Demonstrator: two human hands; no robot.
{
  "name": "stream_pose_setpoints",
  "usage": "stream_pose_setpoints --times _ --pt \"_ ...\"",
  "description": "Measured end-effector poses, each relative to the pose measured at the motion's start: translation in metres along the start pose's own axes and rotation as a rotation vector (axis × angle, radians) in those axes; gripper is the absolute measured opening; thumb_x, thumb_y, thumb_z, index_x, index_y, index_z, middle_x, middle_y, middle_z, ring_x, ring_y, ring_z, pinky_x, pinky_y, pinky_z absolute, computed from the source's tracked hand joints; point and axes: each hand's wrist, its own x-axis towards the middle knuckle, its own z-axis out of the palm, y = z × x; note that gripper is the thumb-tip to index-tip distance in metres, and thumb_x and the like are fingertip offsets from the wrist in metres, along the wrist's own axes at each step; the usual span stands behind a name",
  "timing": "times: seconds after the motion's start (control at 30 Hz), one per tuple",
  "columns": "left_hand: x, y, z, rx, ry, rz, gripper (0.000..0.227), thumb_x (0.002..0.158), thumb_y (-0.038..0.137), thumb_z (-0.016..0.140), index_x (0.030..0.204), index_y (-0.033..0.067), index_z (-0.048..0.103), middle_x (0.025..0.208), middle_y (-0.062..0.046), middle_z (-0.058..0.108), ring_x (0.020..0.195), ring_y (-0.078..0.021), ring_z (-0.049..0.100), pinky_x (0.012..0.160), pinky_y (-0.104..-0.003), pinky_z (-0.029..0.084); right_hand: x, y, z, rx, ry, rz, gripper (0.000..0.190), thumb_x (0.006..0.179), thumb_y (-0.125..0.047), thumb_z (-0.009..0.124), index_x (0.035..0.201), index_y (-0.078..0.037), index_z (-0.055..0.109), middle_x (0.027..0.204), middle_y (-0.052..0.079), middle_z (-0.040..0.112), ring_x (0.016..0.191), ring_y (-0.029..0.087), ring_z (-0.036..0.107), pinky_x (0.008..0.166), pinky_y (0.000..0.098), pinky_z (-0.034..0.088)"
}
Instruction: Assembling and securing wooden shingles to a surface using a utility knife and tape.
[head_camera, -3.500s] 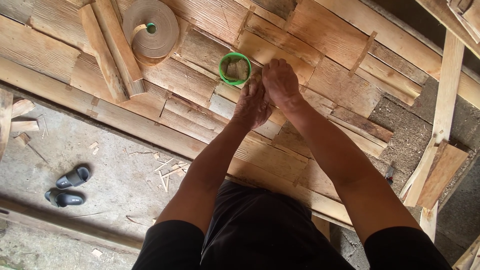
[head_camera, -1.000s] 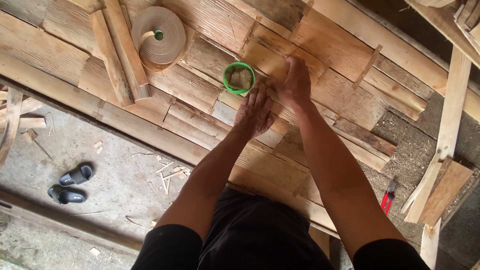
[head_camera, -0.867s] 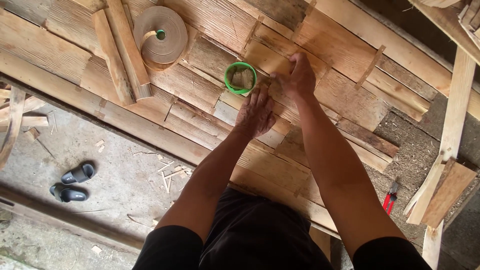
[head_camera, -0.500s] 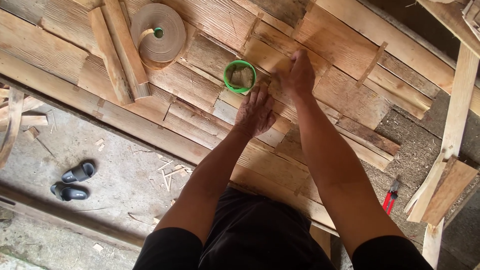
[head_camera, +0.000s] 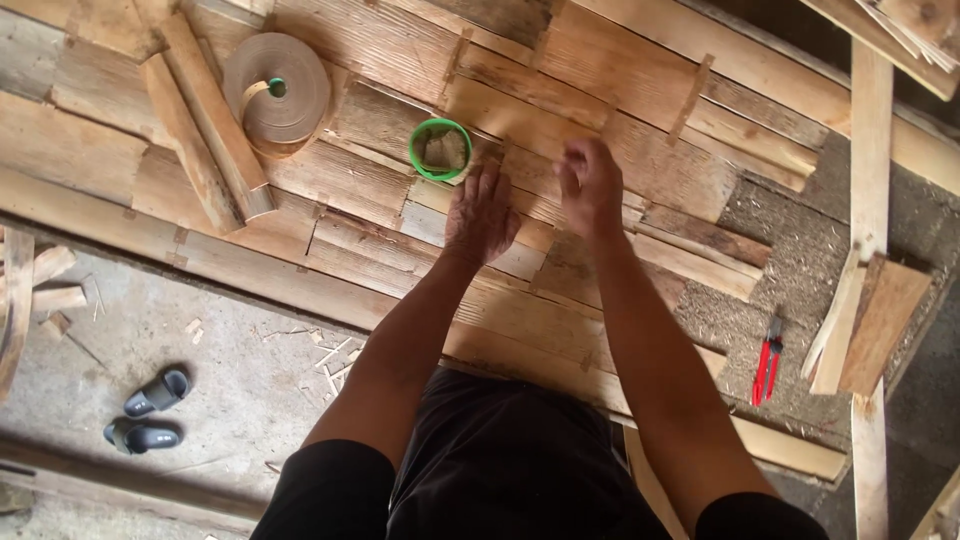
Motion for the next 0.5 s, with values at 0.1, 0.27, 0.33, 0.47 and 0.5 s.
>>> stream_pose_setpoints --times 0.1,0.27,0.33,0.47,0.5 --pt "-0.001 -0.004 0.011 0.043 0.114 0.044 0.066 0.084 0.037 0.062 0.138 0.0015 0.049 0.148 -0.019 0.043 0.134 -0.0385 0.043 0.106 -0.052 0.041 -0.068 -0.033 -0.027 -0.045 0.091 0.015 0.002 0.099 -0.007 0.066 0.099 -0.005 0.067 0.095 0.011 0.071 0.083 0.023 0.071 0.074 0.0349 0.057" --pt "-0.001 0.001 -0.002 0.03 0.042 0.044 0.061 0.087 0.037 0.063 0.137 0.0036 0.05 0.146 -0.019 0.044 0.134 -0.0397 0.043 0.105 -0.054 0.041 -0.201 -0.046 -0.054 -0.071 0.062 0.258 0.005 0.097 -0.005 0.064 0.094 -0.002 0.069 0.087 0.012 0.071 0.077 0.024 0.071 0.071 0.0349 0.057" --pt "-0.003 0.002 -0.004 0.051 0.09 0.077 0.057 0.09 0.036 0.064 0.136 0.004 0.05 0.146 -0.019 0.044 0.136 -0.0401 0.043 0.106 -0.054 0.041 -0.241 -0.059 -0.066 -0.028 0.068 0.34 0.007 0.097 -0.004 0.063 0.094 -0.002 0.069 0.085 0.011 0.072 0.074 0.023 0.072 0.07 0.0342 0.057" --pt "-0.006 0.0 0.005 0.022 0.188 0.126 0.057 0.096 0.039 0.064 0.137 0.003 0.048 0.145 -0.021 0.047 0.135 -0.0412 0.044 0.105 -0.055 0.041 -0.305 -0.068 -0.086 -0.075 0.093 0.533 0.011 0.099 -0.007 0.06 0.094 -0.001 0.068 0.084 0.012 0.072 0.075 0.023 0.07 0.07 0.0353 0.056" --pt "-0.006 -0.001 0.01 0.012 0.236 0.131 0.055 0.101 0.041 0.063 0.137 0.0024 0.048 0.144 -0.021 0.048 0.135 -0.0415 0.044 0.105 -0.055 0.041 -0.321 -0.067 -0.09 -0.117 0.079 0.623 0.015 0.101 -0.009 0.059 0.092 -0.001 0.067 0.082 0.012 0.071 0.075 0.023 0.069 0.071 0.0359 0.056"
